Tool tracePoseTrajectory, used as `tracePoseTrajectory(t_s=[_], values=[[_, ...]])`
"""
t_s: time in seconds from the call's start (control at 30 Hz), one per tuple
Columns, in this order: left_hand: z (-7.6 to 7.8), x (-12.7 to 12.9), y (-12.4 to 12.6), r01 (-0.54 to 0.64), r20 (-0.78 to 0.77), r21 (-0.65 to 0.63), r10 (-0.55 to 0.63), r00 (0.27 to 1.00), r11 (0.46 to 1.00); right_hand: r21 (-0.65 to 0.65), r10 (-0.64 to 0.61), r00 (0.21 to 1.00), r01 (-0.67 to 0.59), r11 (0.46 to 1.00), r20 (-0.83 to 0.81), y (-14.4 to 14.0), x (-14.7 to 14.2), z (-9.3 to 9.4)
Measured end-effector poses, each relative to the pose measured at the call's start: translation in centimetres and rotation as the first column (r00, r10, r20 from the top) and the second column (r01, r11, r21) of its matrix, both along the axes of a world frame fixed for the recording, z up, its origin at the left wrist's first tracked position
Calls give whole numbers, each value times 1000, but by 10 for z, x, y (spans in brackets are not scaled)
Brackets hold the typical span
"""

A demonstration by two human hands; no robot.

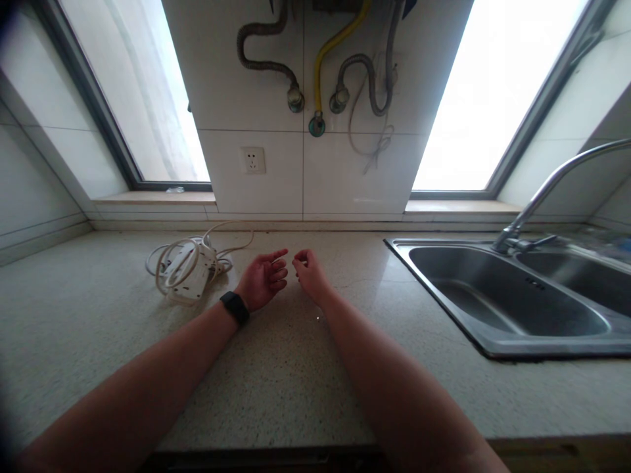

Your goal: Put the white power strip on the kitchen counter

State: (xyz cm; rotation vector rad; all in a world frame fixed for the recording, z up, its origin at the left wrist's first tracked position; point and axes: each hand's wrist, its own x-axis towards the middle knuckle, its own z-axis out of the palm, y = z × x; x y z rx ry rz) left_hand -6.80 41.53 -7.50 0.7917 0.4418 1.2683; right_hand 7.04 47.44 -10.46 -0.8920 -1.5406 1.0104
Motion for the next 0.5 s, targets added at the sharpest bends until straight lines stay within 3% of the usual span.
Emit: tracePoseTrajectory(t_s=[0.2,0.37,0.5], values=[[-11,6,1,-155,-276,81,172,946,984,36,7,1000,-8,999,22,5,4,-3],[-18,4,8,-230,-518,164,282,807,959,-29,124,982,-121,992,141,10,15,-2],[-22,-2,15,-211,-645,274,342,684,938,-53,213,933,-206,977,292,9,25,3]])
